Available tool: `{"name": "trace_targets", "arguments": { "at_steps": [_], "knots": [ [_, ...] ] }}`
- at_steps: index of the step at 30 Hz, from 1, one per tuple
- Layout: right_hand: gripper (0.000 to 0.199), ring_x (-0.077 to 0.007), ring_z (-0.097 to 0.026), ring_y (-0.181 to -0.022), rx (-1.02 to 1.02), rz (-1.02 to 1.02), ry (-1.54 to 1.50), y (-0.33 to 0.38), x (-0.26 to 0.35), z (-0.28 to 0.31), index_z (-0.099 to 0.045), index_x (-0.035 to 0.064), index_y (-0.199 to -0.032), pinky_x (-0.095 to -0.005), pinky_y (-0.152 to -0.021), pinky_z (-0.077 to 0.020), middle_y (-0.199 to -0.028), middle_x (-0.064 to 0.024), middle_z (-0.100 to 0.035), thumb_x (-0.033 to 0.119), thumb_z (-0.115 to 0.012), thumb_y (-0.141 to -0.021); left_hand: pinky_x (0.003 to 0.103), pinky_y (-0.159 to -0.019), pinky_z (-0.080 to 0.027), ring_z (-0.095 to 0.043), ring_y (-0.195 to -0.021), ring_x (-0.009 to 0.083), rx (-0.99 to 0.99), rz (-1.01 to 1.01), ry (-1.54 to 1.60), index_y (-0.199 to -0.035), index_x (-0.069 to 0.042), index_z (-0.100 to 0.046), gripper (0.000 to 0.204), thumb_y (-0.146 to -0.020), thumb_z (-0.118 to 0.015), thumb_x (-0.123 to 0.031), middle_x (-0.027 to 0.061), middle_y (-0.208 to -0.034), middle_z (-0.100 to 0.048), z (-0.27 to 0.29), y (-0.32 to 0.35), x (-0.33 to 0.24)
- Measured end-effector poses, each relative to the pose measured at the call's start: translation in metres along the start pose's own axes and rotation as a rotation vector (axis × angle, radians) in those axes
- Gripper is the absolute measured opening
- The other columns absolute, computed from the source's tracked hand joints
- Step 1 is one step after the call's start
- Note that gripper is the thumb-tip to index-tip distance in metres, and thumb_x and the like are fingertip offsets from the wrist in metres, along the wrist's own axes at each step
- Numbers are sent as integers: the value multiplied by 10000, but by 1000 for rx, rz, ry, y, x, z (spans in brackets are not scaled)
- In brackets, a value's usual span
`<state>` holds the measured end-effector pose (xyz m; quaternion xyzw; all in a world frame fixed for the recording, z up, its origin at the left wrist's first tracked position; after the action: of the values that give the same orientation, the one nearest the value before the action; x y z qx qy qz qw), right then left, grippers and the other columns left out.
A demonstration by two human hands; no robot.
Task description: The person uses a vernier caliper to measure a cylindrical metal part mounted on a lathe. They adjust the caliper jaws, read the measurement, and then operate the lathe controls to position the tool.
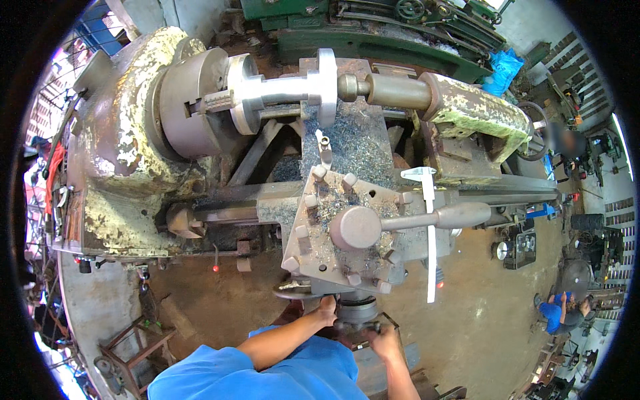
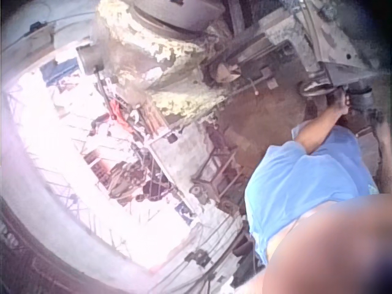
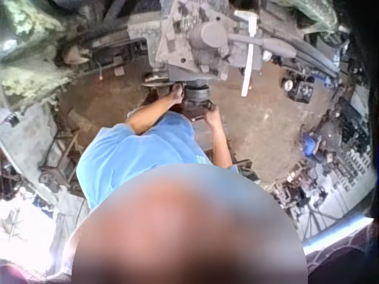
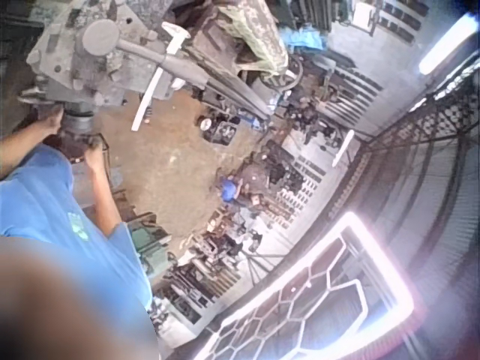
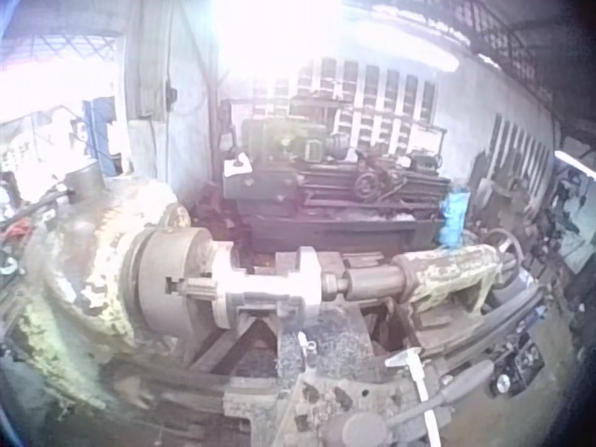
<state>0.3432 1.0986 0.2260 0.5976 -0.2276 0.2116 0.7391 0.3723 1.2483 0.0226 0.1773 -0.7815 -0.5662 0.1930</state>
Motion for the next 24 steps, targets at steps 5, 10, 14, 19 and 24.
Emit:
{"name": "trace_targets", "arguments": {
  "at_steps": [5, 10, 14, 19, 24],
  "knots": [
    [72, -152, -573, -599, -165, 610, 318, -21, 18, -79, -688, 18, -875, -328, -537, -421, -637, -13, -601, 65, -643, -845, 326, -567, -416, -522, -608, 200, 525, 70, 48, -992, -179, -635, 248, -1030, -449, -339, 35, -754, -615, 14, 82, -24],
    [99, -136, -510, -484, 62, 82, 149, 31, 8, -53, -728, 16, -809, -330, -482, -405, -617, -30, -619, 109, -709, -837, 355, -756, -540, -679, -856, 264, 141, -112, -581, -1276, -59, -588, 475, -1032, -439, -438, 130, -1152, -684, 141, 75, -91],
    [139, -173, -595, -596, -119, 210, 182, 3, 21, -6, -739, -5, -880, -345, -572, -459, -707, -81, -679, 99, -659, -834, 313, -568, -484, -603, -712, 206, -42, -96, -11, -1112, -50, -620, 424, -997, -526, -447, 95, -911, -641, 193, 65, -146],
    [180, -244, -710, -779, -104, 268, 346, -15, 3, -87, -744, -4, -936, -375, -717, -538, -886, -164, -749, 120, -661, -834, 296, -414, -353, -459, -546, 179, 243, 32, -73, -986, -93, -635, 277, -924, -607, -361, 58, -752, -544, 135, 42, -164],
    [165, -117, -580, -607, 30, 203, 246, 36, 11, -47, -748, 22, -868, -303, -576, -459, -681, -33, -666, 115, -612, -863, 289, -382, -314, -417, -484, 167, -118, -196, 120, -1055, -136, -620, 186, -891, -609, -225, 80, -775, -562, 110, 80, -156]
  ]
}}
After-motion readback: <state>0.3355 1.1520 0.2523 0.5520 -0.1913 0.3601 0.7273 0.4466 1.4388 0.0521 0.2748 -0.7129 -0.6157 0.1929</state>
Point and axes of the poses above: each hand's wrist, its own y-axis away from the middle knuckle, its own z-axis out of the back of the hand, x = y × z, the point moved 7 cm from there along -y, towards the middle knuckle
